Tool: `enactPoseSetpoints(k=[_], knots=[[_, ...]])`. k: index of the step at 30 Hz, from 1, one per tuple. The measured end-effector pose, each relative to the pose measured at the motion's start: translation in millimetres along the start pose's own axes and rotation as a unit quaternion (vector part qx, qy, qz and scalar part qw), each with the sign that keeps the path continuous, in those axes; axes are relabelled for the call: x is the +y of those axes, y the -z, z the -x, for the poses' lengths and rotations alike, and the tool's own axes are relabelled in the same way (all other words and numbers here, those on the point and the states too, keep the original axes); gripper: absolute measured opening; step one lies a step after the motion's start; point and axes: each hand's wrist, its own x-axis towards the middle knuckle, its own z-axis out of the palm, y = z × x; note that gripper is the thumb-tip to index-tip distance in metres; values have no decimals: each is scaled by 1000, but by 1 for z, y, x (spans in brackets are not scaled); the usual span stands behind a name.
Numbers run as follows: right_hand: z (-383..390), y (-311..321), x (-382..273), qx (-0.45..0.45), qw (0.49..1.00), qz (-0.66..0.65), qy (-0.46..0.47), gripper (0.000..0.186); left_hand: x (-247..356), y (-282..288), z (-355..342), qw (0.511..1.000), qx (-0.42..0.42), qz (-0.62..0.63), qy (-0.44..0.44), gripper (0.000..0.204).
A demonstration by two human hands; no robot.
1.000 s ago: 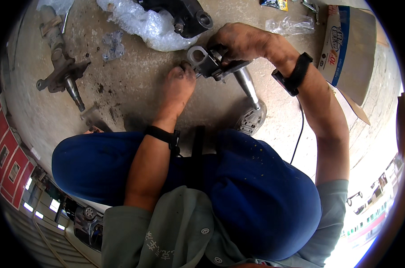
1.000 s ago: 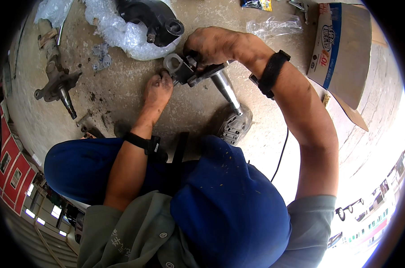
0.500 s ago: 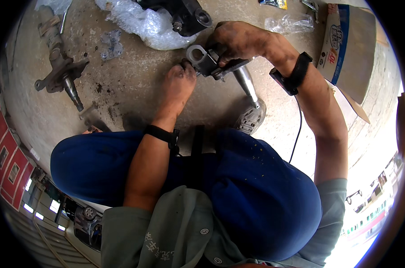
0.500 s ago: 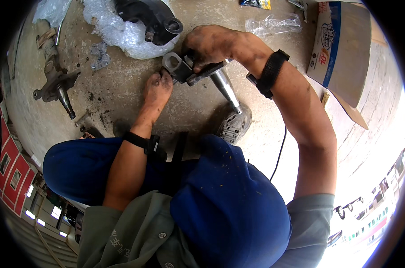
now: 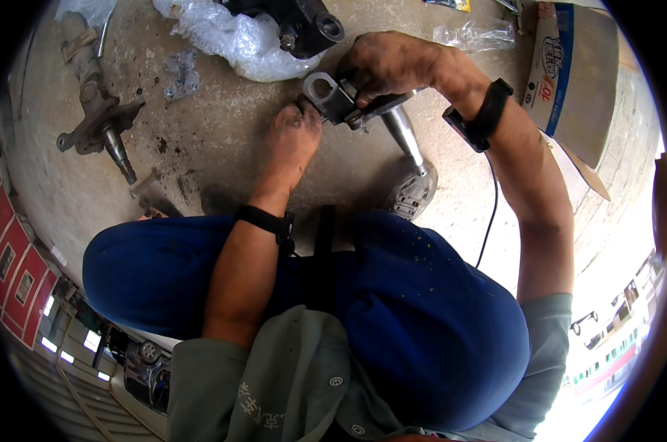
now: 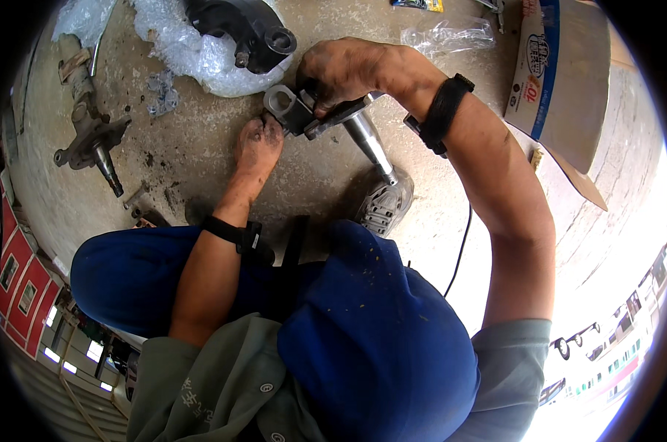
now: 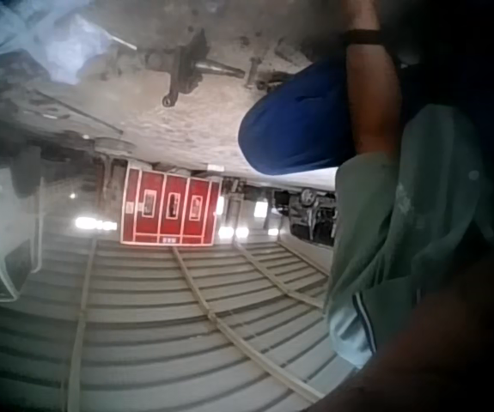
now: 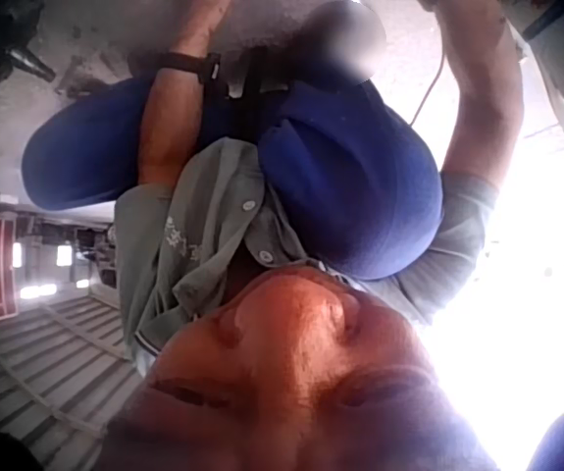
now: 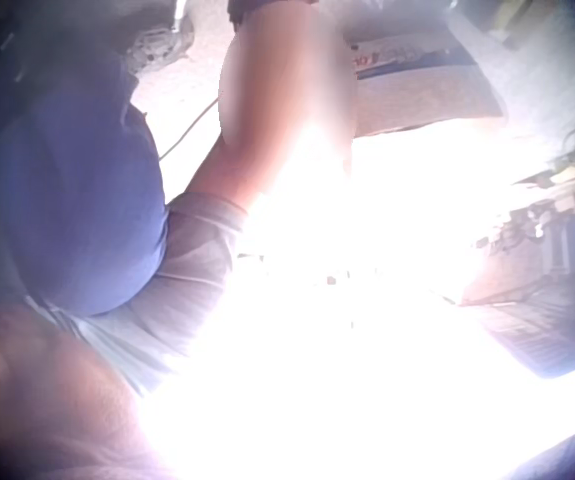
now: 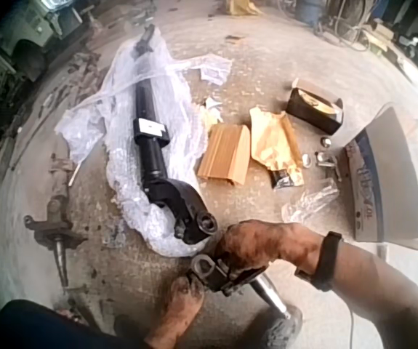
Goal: The person unboxes and handles metal automotive components, applying a substance to a shaft by hand and fitting parts together while seated on the ground.
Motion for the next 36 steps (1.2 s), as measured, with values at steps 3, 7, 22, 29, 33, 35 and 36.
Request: enactPoseSetpoints(k=[3, 7, 22, 29, 33, 35, 36], knots=[[0, 5, -3, -14, 1000, -5, -1, 40, 2, 4, -2, 998, -3, 50, 33, 25], [0, 6, -8, -3, 1000, 18, 6, 36, 2, 4, -4, 993, -20, 97, 67, 23], [13, 0, 11, 161, 981, 107, 1, 41, -2, -10, 3, 994, -4, 98, 56, 35], [9, -5, 3, 115, 981, 146, -46, 41, 0, -10, 0, 970, -2, 200, 136, 31], [9, -1, -5, 81, 982, 157, -61, 39, 2, -4, -2, 956, -17, 232, 178, 34], [9, 3, -9, 57, 984, 158, -58, 36, 3, -2, -3, 957, -25, 221, 185, 34], [10, 6, -10, 41, 986, 151, -56, 35, 3, -1, -3, 957, -28, 220, 186, 34]])
